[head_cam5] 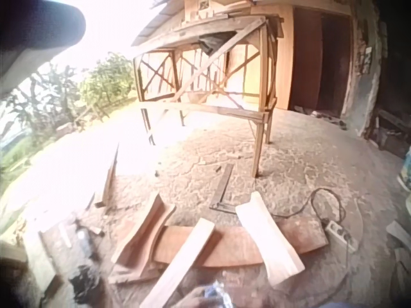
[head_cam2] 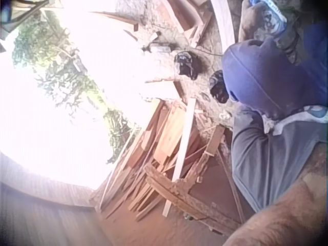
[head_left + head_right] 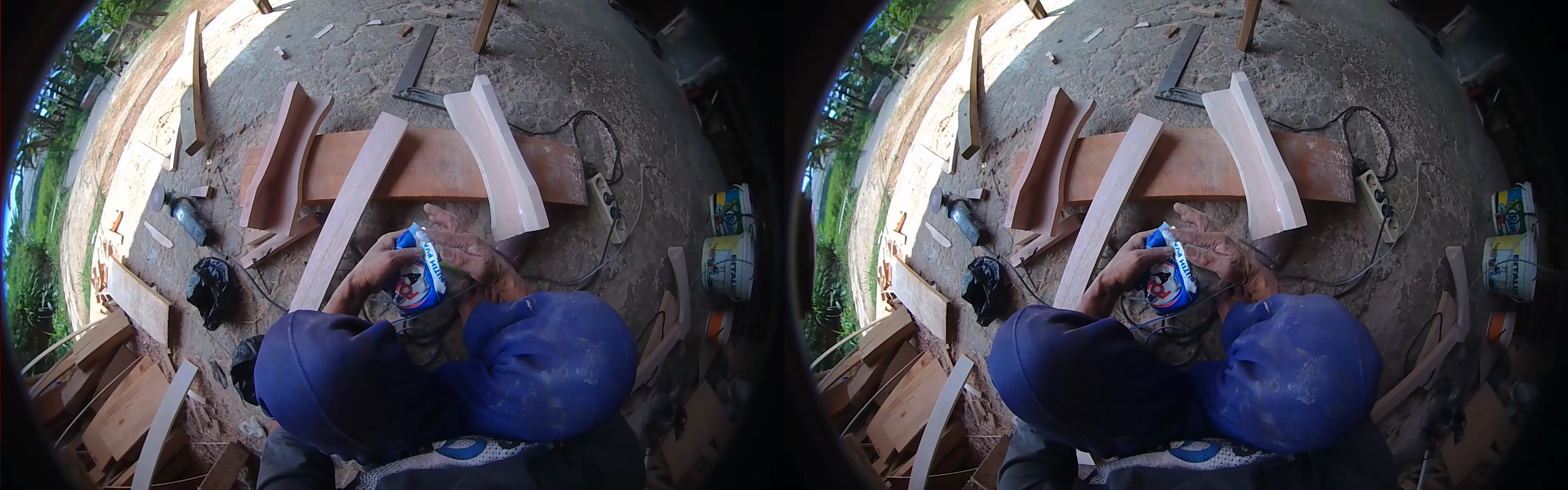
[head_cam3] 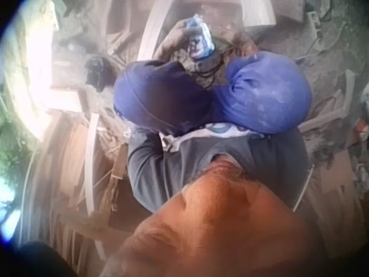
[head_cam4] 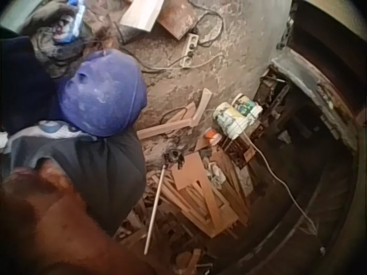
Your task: The person sits on the floor and assembles curved wooden pieces. They apply glue to the edges of the wood, align the pieces, and use a hammer to drive nails into the joints. Finally, they use a power sander to smooth the surface of the assembled wood.
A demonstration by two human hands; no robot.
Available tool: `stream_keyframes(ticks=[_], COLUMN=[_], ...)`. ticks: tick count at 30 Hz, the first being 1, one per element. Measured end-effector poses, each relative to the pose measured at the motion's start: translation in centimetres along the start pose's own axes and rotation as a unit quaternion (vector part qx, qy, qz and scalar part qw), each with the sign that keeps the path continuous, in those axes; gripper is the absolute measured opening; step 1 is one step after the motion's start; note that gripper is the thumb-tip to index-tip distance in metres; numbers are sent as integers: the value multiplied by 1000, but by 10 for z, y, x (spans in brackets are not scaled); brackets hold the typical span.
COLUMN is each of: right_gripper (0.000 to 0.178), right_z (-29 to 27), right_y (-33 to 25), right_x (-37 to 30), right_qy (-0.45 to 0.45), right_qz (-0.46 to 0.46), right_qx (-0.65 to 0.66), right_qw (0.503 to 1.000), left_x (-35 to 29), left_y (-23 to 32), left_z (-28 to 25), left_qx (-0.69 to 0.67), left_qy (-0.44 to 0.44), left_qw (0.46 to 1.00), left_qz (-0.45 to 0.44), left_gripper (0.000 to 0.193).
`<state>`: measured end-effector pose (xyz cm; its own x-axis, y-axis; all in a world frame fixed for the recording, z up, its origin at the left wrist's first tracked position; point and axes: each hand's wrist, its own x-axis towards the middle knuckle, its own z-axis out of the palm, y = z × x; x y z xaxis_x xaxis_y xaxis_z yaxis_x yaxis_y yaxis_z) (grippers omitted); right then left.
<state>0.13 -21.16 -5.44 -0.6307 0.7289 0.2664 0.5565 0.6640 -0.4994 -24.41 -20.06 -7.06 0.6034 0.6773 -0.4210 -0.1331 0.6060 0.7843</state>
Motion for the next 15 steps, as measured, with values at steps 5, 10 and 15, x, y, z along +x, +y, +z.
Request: stream_keyframes(ticks=[5, 10, 15], right_gripper=[51, 49, 41], right_z=[0, 1, -6], right_y=[3, 5, 1], right_x=[-3, -5, -7], right_qy=[20, 17, -18], right_qz=[-29, -22, 11], right_qx=[-34, -24, -25], right_qw=[999, 999, 999], left_x=[-1, -4, -5], left_y=[-1, -3, -2], left_z=[-1, -6, -12], left_qx=[-28, -46, -57], left_qy=[-4, -16, -12], left_qw=[999, 999, 998], left_qz=[-24, -23, -7], left_gripper=[25, 29, 33])
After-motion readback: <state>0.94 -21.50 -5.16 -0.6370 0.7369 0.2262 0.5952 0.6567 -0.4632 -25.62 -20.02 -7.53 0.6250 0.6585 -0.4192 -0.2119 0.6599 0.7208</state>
